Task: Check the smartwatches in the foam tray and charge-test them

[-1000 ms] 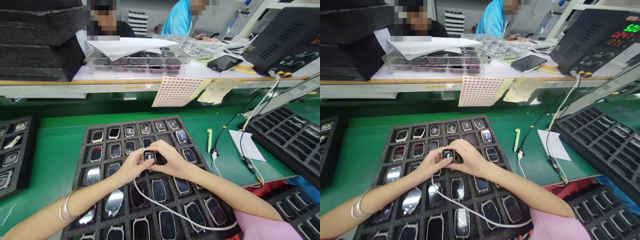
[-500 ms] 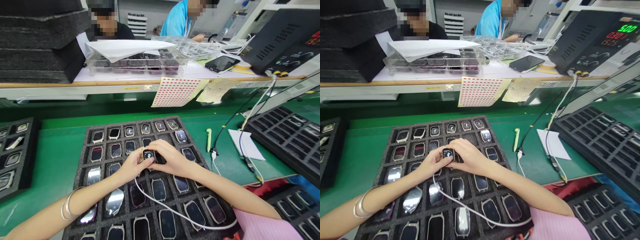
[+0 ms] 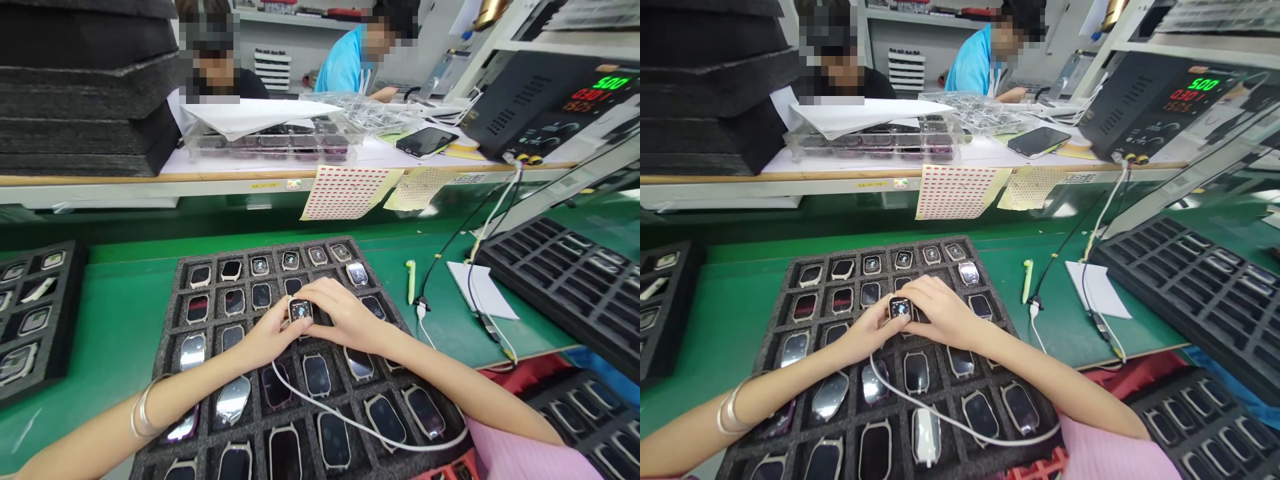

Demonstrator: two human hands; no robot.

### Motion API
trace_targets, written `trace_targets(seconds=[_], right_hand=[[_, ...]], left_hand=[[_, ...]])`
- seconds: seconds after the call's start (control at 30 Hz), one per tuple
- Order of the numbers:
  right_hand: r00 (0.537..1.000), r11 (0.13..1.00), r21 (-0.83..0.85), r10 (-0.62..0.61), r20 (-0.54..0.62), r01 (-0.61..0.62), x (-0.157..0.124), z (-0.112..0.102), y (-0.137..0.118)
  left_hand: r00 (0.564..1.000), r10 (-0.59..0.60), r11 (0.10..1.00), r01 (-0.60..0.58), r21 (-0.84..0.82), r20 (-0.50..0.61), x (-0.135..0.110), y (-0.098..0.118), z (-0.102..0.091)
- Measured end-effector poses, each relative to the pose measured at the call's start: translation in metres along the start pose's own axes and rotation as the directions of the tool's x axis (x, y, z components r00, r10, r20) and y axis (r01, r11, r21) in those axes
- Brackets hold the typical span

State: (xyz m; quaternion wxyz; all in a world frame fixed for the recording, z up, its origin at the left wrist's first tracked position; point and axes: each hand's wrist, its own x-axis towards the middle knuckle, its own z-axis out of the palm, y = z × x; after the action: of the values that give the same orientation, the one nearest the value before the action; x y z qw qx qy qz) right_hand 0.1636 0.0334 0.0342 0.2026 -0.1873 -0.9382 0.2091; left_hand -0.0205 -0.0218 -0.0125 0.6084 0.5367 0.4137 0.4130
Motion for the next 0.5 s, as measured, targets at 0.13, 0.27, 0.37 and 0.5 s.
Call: trace_targets(seconds=[0.13, 0.27, 0.37, 0.5], right_hand=[[0.986, 0.995, 0.018, 0.1, -0.132, -0.098, -0.002, -0.024, 0.023], [0.977, 0.96, -0.182, 0.213, -0.02, -0.213, -0.015, -0.036, 0.06], [0.974, 0.96, -0.215, 0.205, 0.1, -0.18, -0.02, -0.04, 0.068], [0.967, 0.948, -0.294, 0.183, 0.177, -0.125, -0.002, -0.045, 0.048]], left_hand=[[0.99, -0.111, 0.991, 0.117, -0.069, 0.085, -0.015, 0.021, -0.007], [0.97, -0.199, 0.967, 0.217, -0.132, 0.137, -0.037, 0.036, -0.017], [0.945, -0.271, 0.946, 0.297, -0.131, 0.184, -0.045, 0.029, -0.022], [0.949, -0.255, 0.945, 0.286, -0.161, 0.188, -0.045, 0.016, -0.023]])
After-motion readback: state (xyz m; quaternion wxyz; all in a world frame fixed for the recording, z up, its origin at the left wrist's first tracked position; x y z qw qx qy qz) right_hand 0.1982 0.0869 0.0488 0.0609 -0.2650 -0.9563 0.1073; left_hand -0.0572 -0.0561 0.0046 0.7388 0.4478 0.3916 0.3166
